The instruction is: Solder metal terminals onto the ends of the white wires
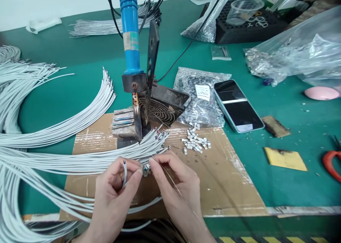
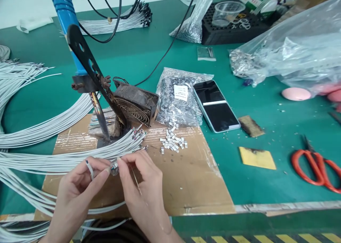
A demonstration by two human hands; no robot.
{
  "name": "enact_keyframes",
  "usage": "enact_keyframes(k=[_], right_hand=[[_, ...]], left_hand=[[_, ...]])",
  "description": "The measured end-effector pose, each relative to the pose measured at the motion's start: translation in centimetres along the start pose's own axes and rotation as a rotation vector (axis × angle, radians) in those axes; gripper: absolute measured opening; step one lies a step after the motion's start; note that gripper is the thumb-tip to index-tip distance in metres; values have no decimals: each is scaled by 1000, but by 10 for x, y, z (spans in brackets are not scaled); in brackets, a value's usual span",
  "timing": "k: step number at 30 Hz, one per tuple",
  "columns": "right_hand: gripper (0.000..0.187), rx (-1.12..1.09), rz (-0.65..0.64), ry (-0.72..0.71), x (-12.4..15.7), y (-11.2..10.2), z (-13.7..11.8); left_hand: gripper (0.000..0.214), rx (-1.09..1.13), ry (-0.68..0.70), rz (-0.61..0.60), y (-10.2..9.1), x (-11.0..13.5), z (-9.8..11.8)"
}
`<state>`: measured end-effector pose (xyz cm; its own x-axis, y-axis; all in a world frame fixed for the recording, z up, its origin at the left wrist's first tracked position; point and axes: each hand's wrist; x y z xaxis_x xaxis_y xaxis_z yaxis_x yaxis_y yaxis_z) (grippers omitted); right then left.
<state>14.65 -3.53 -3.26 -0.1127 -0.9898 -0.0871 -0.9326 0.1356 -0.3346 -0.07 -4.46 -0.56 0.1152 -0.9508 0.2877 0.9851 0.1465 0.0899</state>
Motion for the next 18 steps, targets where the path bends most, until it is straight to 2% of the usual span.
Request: enact_keyframes(k=[3, 7, 18], right_hand=[[18, -21, -7, 25, 2, -1, -1], [21, -53, -36, 68, 4, -1, -2], [28, -277, -122, 250, 4, 0, 0]], left_hand=[[13, 21, -35, -26, -2, 3, -2], [13, 84, -82, 44, 0, 7, -1], [27, 165, -170, 86, 7, 7, 11]])
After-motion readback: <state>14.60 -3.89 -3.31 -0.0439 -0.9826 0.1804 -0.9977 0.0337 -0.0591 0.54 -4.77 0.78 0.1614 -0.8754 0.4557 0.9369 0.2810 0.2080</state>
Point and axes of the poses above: each hand's wrist, its own x-axis away from the middle knuckle, its own y-axis out of the palm, z = x × y, and after that the axes turned 11 degrees about x, right-handed
